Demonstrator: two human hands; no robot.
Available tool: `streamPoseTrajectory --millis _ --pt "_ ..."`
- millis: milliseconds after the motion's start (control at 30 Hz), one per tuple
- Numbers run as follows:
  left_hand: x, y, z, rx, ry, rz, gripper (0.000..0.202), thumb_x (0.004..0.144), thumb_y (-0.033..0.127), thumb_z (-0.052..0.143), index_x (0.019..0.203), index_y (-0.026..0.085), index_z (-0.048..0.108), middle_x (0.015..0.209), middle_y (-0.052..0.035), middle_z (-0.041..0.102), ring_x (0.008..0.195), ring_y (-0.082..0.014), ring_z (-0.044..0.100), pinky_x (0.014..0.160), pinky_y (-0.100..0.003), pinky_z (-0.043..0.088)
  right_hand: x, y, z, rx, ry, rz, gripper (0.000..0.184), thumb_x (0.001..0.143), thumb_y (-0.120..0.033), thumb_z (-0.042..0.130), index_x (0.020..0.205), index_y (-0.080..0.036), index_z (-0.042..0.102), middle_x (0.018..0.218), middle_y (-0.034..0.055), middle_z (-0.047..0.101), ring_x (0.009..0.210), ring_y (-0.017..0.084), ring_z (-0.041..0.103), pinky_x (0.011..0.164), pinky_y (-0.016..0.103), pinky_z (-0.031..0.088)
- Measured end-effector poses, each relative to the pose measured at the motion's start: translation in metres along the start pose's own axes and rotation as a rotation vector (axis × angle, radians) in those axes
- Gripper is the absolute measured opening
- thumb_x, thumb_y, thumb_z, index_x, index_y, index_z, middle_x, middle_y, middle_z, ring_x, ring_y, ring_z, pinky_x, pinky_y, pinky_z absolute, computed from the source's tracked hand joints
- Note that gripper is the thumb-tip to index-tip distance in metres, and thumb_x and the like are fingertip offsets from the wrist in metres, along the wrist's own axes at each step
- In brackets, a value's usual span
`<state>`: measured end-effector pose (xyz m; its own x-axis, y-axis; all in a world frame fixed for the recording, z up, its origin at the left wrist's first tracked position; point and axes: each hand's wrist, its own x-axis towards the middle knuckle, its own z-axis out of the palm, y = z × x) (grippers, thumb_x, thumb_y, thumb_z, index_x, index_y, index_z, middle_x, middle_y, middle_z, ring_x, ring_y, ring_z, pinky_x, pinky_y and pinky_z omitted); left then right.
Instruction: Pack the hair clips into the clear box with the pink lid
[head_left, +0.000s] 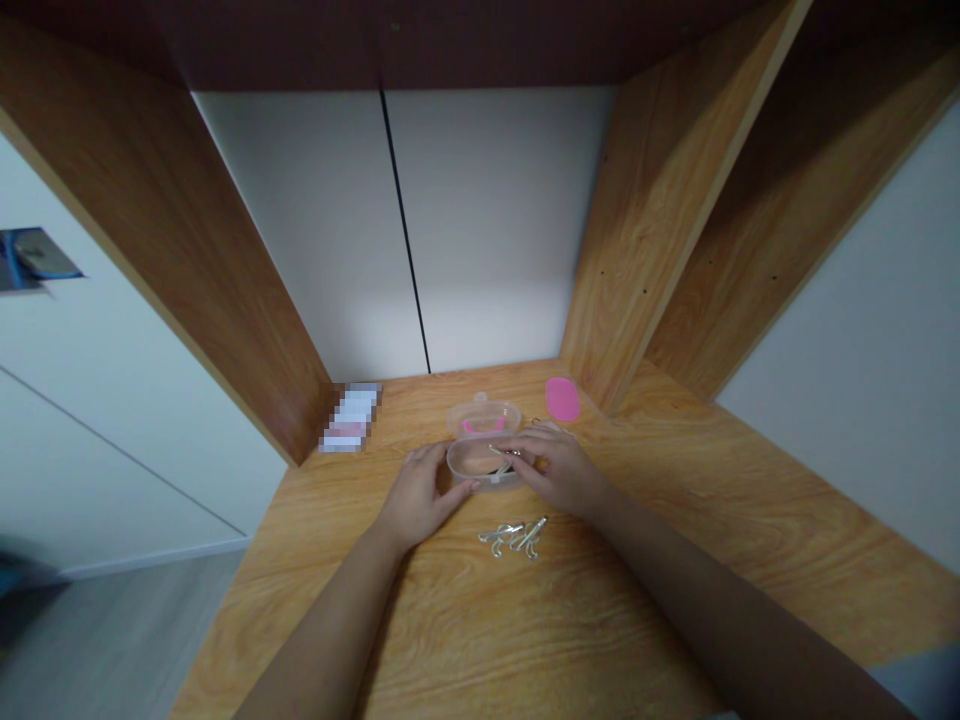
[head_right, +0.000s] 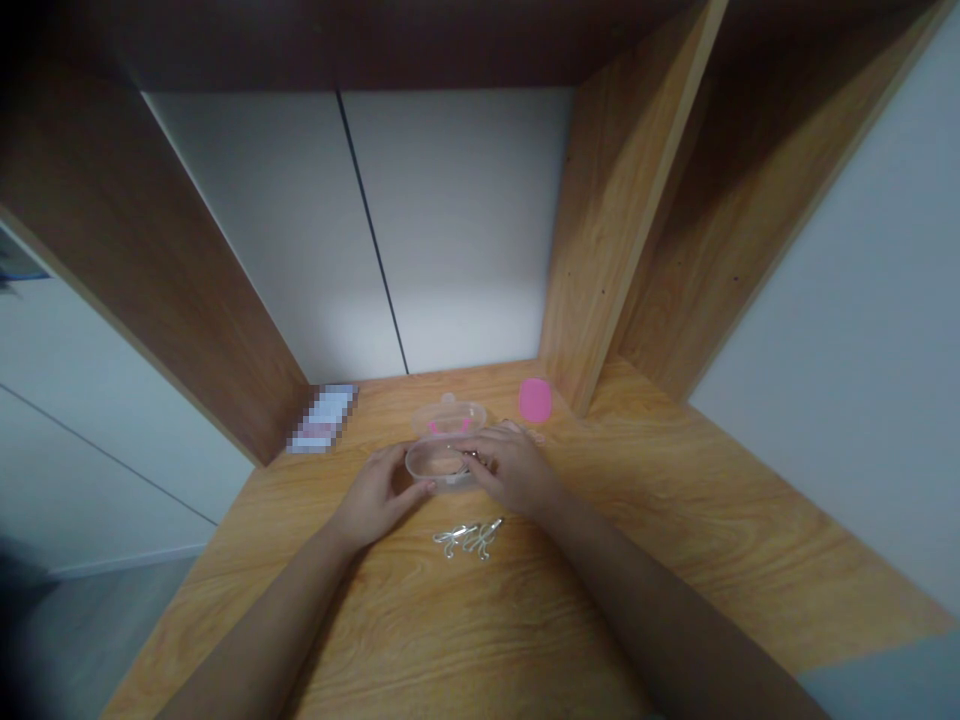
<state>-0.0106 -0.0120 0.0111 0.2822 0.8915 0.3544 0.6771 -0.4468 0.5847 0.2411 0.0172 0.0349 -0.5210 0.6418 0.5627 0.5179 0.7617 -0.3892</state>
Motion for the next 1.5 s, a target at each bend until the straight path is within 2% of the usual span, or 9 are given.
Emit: streamPoseTrajectory --millis 133,500,667,933,1200,1400,1500 --pt "-0.001 -0.002 0.001 -0.002 -0.001 -0.003 0.051 0.087 0.054 0.066 0.125 0.02 0.06 0.121 -0.0127 0.069 0.113 -0.0306 0.062 0.1 -0.047 0.047 0.0 0.0 -0.001 0.0 -0.013 -0.013 0.026 0.094 -0.022 0.06 0.116 -0.029 0.072 0.108 0.004 0.077 0.094 0.021 0.068 0.086 0.037 0.045" --pt "-0.002 0.0 -0.001 0.031 -0.004 0.005 0.05 0.087 0.054 0.066 0.122 0.019 0.06 0.12 -0.0125 0.069 0.112 -0.0307 0.063 0.099 -0.045 0.047 -0.001 -0.001 -0.002 -0.013 0.005 -0.046 0.029 0.092 -0.017 0.059 0.116 -0.029 0.072 0.095 0.0047 0.077 0.088 0.021 0.067 0.081 0.035 0.046" --pt "-0.001 0.0 0.0 0.032 -0.002 0.007 0.05 0.087 0.054 0.066 0.124 0.02 0.06 0.12 -0.0123 0.069 0.113 -0.0312 0.063 0.1 -0.046 0.047 0.001 -0.002 -0.004 -0.015 -0.034 -0.085 0.03 0.093 -0.018 0.056 0.117 -0.029 0.07 0.103 0.0047 0.077 0.094 0.022 0.067 0.085 0.037 0.045" --pt "-0.001 -0.001 0.0 0.035 -0.001 0.006 0.052 0.087 0.053 0.066 0.125 0.019 0.059 0.122 -0.013 0.069 0.113 -0.031 0.063 0.1 -0.046 0.047 0.001 -0.008 -0.011 -0.04 -0.118 -0.093 0.015 0.089 -0.022 0.062 0.092 -0.023 0.077 0.088 0.0063 0.075 0.089 0.022 0.065 0.086 0.039 0.044" --pt "-0.001 -0.004 0.002 0.035 -0.003 0.013 0.051 0.086 0.053 0.067 0.123 0.019 0.06 0.12 -0.0122 0.07 0.112 -0.0306 0.063 0.099 -0.046 0.048 0.0 -0.01 -0.011 -0.047 -0.145 -0.081 0.017 0.087 -0.023 0.063 0.093 -0.023 0.079 0.093 0.0083 0.075 0.095 0.023 0.064 0.091 0.042 0.043" --pt "-0.001 -0.003 0.001 0.044 0.004 0.015 0.053 0.087 0.055 0.066 0.125 0.018 0.06 0.122 -0.0131 0.069 0.113 -0.031 0.063 0.1 -0.047 0.047 0.0 -0.01 -0.01 -0.032 -0.146 -0.108 0.022 0.086 -0.021 0.063 0.103 -0.021 0.076 0.095 0.009 0.075 0.096 0.024 0.065 0.093 0.045 0.044" --pt "0.0 -0.002 0.002 0.04 0.015 0.018 0.052 0.087 0.055 0.066 0.124 0.019 0.061 0.121 -0.0126 0.069 0.112 -0.031 0.063 0.099 -0.047 0.048 0.0 -0.009 -0.011 -0.001 -0.102 -0.142 0.026 0.085 -0.02 0.063 0.109 -0.021 0.072 0.103 0.0091 0.074 0.101 0.025 0.064 0.093 0.045 0.044"
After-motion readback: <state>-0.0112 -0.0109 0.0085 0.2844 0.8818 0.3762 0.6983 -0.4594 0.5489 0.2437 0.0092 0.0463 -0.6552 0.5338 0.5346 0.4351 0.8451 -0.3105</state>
